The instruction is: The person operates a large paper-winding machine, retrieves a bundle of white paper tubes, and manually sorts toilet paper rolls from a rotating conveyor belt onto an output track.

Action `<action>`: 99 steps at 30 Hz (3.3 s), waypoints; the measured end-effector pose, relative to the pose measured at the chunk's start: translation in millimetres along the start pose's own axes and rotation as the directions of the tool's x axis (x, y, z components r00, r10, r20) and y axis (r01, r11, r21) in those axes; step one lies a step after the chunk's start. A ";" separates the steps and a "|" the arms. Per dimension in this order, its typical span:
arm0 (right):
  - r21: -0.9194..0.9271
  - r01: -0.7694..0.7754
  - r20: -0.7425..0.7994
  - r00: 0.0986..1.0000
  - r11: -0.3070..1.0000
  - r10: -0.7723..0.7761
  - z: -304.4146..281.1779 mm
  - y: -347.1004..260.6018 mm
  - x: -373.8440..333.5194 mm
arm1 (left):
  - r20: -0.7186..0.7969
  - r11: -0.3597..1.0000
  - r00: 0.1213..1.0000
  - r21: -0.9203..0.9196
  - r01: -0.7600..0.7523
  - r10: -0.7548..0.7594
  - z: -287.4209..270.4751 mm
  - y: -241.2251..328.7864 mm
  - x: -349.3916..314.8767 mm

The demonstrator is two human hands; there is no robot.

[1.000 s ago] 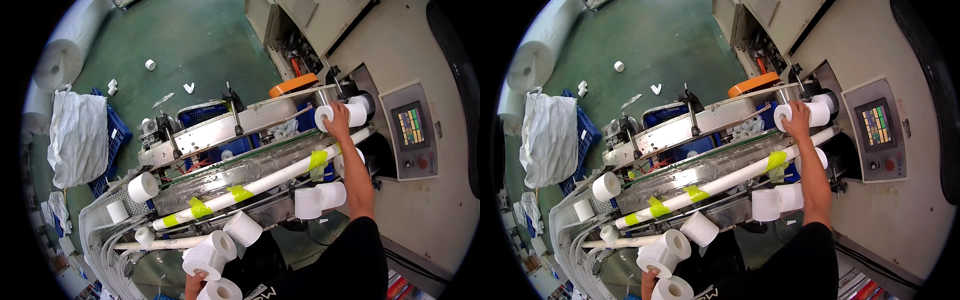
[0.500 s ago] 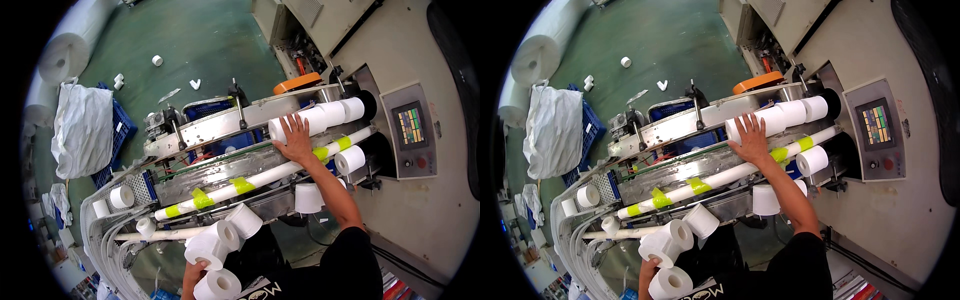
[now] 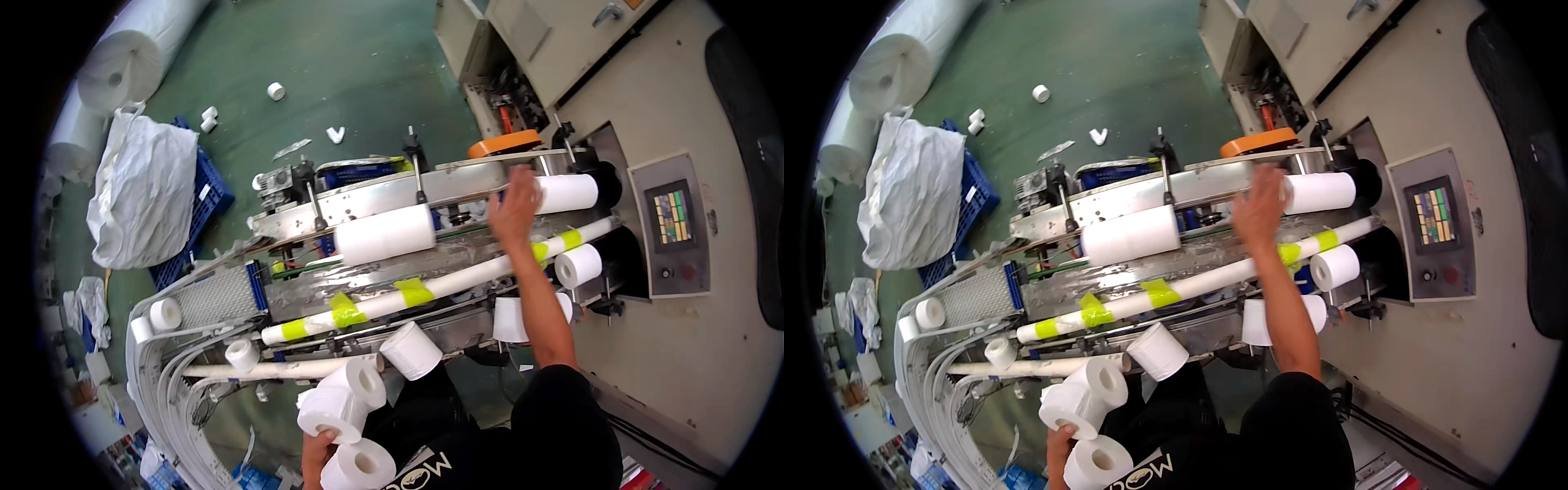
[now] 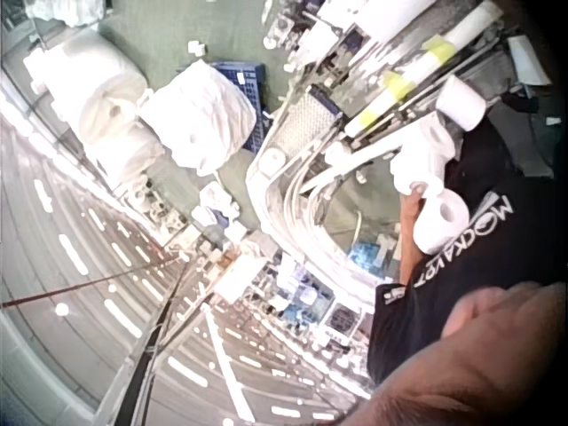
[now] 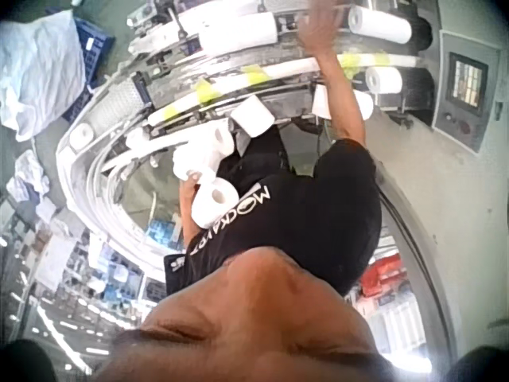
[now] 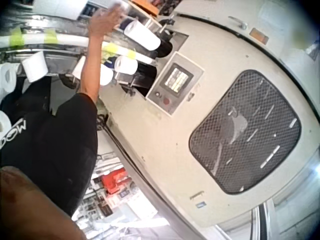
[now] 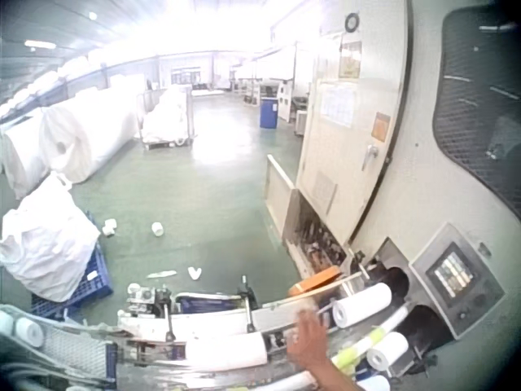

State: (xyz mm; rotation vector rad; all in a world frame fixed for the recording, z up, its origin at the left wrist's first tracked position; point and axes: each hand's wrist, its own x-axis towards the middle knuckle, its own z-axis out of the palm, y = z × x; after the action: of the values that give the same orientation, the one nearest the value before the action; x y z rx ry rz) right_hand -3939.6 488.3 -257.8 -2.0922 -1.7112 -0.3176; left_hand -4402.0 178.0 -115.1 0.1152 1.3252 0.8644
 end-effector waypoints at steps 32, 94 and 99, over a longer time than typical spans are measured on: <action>0.150 0.033 0.657 0.744 0.988 -0.125 -5.2 -97.0 -29.3 | 0.114 0.992 0.993 0.124 -0.024 0.010 5.0 -10.8 19.3; -0.112 -0.355 0.166 0.914 0.928 0.370 7.8 155.2 14.6 | 0.024 0.991 1.000 0.132 -0.008 0.004 -5.9 -1.1 21.3; -0.008 -0.308 0.308 0.904 0.951 0.295 -17.2 151.6 12.2 | 0.036 0.993 0.997 0.098 -0.066 0.063 -0.7 -2.0 15.9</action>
State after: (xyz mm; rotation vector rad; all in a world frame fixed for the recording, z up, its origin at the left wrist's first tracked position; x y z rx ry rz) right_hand -3788.1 467.4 -263.6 -2.4308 -1.4963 0.1437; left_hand -4401.9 185.9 -129.0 0.2500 1.3394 0.8479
